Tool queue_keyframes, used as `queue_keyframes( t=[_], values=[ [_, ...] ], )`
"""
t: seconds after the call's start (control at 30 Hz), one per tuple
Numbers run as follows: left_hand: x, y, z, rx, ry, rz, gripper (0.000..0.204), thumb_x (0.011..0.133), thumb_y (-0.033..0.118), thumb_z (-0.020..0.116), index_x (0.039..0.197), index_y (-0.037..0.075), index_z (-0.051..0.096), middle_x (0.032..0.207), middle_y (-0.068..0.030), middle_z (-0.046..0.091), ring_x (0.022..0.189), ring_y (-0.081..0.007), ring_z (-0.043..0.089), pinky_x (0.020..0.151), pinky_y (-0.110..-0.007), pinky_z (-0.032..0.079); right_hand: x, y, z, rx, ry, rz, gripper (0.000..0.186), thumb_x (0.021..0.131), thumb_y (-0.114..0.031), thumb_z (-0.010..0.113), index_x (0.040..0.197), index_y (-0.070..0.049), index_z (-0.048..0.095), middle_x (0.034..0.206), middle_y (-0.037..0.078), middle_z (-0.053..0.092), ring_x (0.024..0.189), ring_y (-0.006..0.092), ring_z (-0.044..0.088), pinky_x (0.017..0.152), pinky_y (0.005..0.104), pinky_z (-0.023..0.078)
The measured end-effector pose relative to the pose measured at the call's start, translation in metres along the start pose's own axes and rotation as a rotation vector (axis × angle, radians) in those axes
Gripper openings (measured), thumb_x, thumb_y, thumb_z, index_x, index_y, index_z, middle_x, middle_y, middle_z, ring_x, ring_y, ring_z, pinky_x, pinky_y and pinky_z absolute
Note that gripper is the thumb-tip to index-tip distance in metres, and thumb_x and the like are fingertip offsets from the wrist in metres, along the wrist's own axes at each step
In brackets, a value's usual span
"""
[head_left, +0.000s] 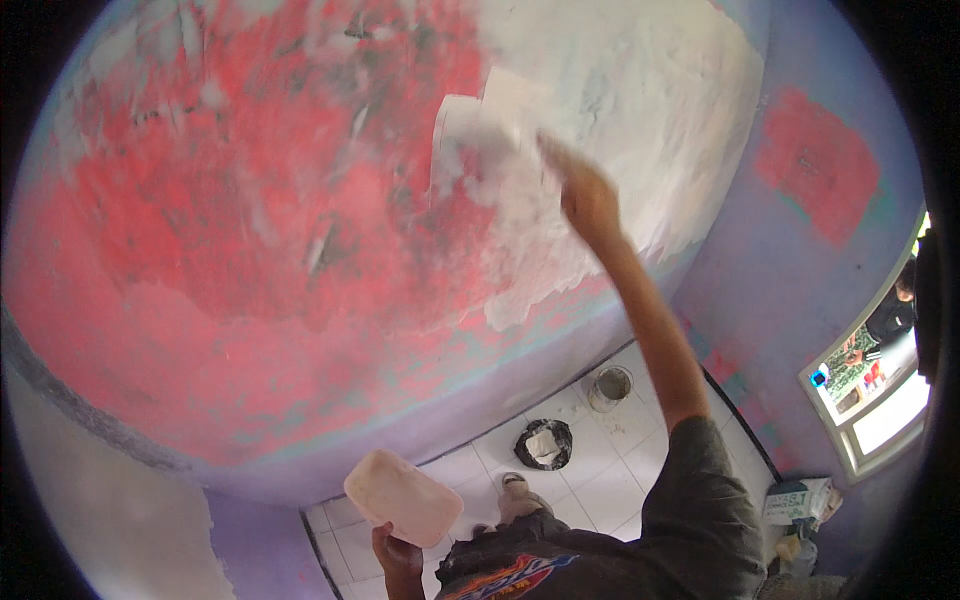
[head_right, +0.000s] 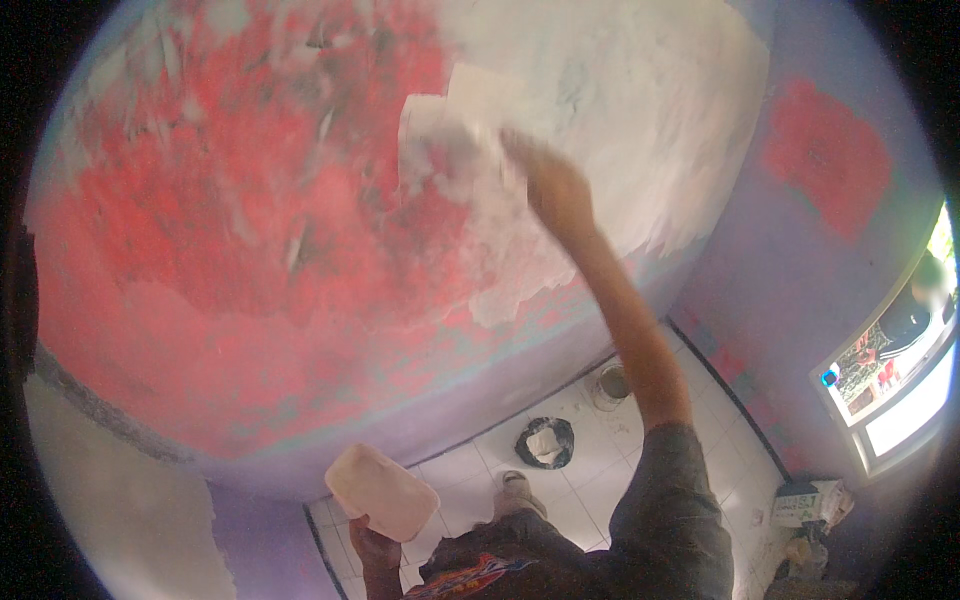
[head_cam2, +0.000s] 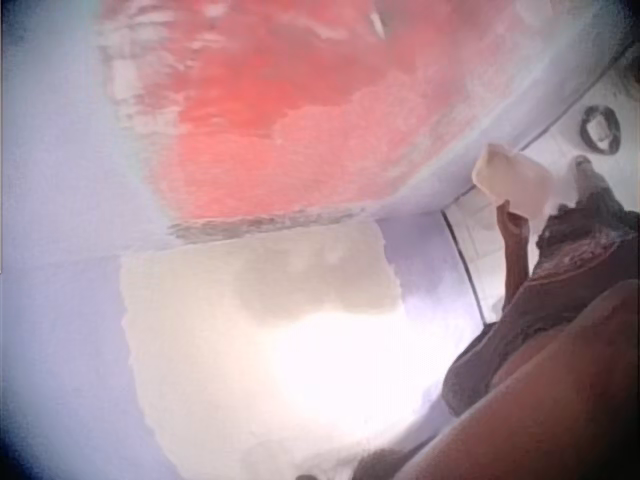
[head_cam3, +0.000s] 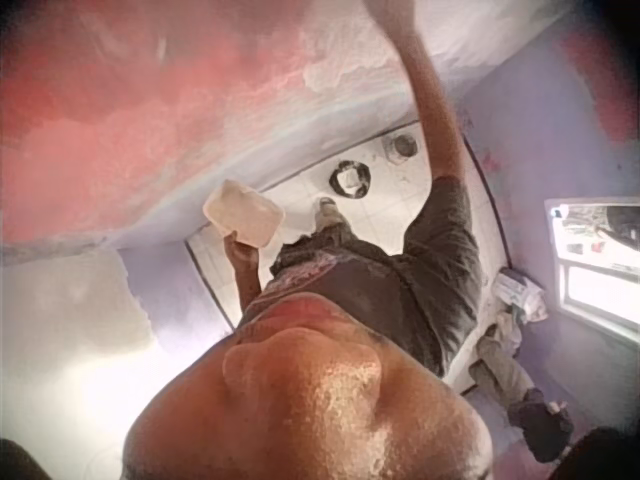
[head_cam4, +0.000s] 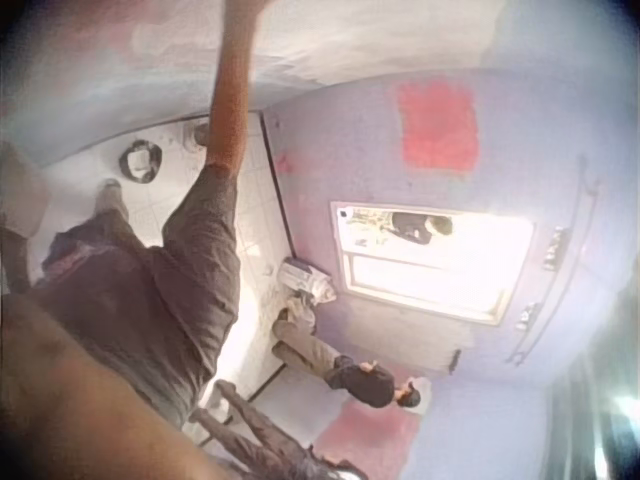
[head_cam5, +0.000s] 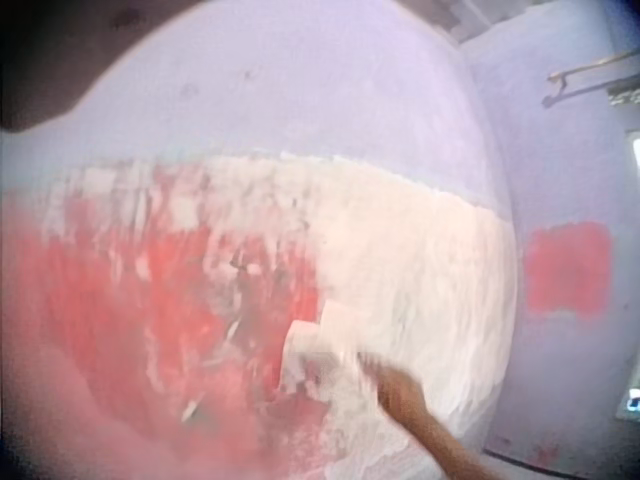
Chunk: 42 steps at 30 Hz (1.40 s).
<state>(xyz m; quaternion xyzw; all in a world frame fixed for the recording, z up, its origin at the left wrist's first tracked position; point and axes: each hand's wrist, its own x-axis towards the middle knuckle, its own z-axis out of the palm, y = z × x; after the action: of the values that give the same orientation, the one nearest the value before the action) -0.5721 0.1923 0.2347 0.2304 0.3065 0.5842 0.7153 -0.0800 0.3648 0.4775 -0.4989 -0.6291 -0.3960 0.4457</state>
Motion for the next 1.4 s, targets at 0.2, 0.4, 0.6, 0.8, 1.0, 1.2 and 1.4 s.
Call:
queue_keyframes(
  t=[0.2, 0.4, 0.6, 0.8, 1.0, 1.2, 1.4],
  values=[
    [0.011, -0.011, -0.016, -0.068, 0.054, -0.064, 0.073, 0.073, 0.024, 0.064, 0.138, 0.002, 0.038, 0.127, -0.0152, 0.054, 0.118, -0.0351, 0.054, 0.100, -0.051, 0.046, 0.032, 0.006, 0.043, -0.092, -0.079, -0.003, 0.053, 0.081, 0.003, 0.046, 0.131, -0.012, 0.054, 0.121, 0.010, 0.064, 0.107, 0.0315, 0.062, 0.093, 0.0422, 0.049],
    [0.022, -0.017, 0.009, -0.058, 0.059, -0.095, 0.067, 0.074, 0.022, 0.059, 0.136, 0.003, 0.043, 0.127, -0.0123, 0.055, 0.121, -0.0316, 0.051, 0.102, -0.049, 0.041, -0.103, -0.043, 0.068, 0.114, -0.305, -0.111, 0.055, 0.081, 0.000, 0.048, 0.135, -0.012, 0.053, 0.134, 0.010, 0.057, 0.120, 0.0264, 0.057, 0.100, 0.0402, 0.045],
    [0.016, -0.020, 0.002, -0.032, 0.082, -0.085, 0.065, 0.074, 0.022, 0.058, 0.135, 0.004, 0.044, 0.127, -0.0124, 0.055, 0.119, -0.0319, 0.053, 0.102, -0.050, 0.042, 0.097, -0.019, 0.031, 0.009, 0.188, -0.035, 0.053, 0.084, 0.000, 0.047, 0.136, -0.012, 0.051, 0.127, 0.010, 0.061, 0.107, 0.0298, 0.062, 0.088, 0.0412, 0.050],
    [0.026, -0.029, 0.008, -0.068, 0.070, -0.096, 0.066, 0.076, 0.023, 0.060, 0.135, 0.001, 0.043, 0.127, -0.0145, 0.056, 0.119, -0.0337, 0.054, 0.102, -0.050, 0.044, -0.106, -0.043, 0.128, 0.105, -0.293, -0.084, 0.056, 0.081, -0.002, 0.052, 0.137, -0.011, 0.050, 0.129, 0.012, 0.060, 0.113, 0.0285, 0.060, 0.095, 0.0416, 0.048],
    [0.017, -0.027, 0.004, -0.055, 0.089, -0.082, 0.064, 0.077, 0.025, 0.058, 0.135, 0.002, 0.043, 0.126, -0.0145, 0.056, 0.118, -0.0329, 0.054, 0.101, -0.049, 0.045, -0.009, -0.043, 0.071, 0.057, -0.166, 0.019, 0.050, 0.087, -0.005, 0.048, 0.136, -0.013, 0.051, 0.127, 0.009, 0.061, 0.113, 0.0259, 0.061, 0.096, 0.0441, 0.046],
    [0.012, -0.025, 0.000, -0.040, 0.107, -0.075, 0.067, 0.075, 0.025, 0.060, 0.136, 0.003, 0.042, 0.127, -0.0135, 0.056, 0.120, -0.0320, 0.053, 0.101, -0.049, 0.044, 0.072, 0.000, 0.049, -0.061, -0.019, 0.177, 0.042, 0.089, -0.005, 0.046, 0.130, -0.012, 0.055, 0.121, 0.011, 0.064, 0.105, 0.0303, 0.062, 0.089, 0.0412, 0.050],
    [0.008, -0.024, 0.004, -0.027, 0.069, -0.054, 0.072, 0.073, 0.027, 0.062, 0.138, 0.004, 0.040, 0.129, -0.0117, 0.053, 0.121, -0.0307, 0.051, 0.101, -0.048, 0.042, -0.144, -0.078, 0.105, 0.212, -0.397, -0.008, 0.051, 0.086, -0.002, 0.046, 0.135, -0.014, 0.052, 0.130, 0.012, 0.058, 0.115, 0.0280, 0.059, 0.101, 0.0415, 0.046]
  ],
)
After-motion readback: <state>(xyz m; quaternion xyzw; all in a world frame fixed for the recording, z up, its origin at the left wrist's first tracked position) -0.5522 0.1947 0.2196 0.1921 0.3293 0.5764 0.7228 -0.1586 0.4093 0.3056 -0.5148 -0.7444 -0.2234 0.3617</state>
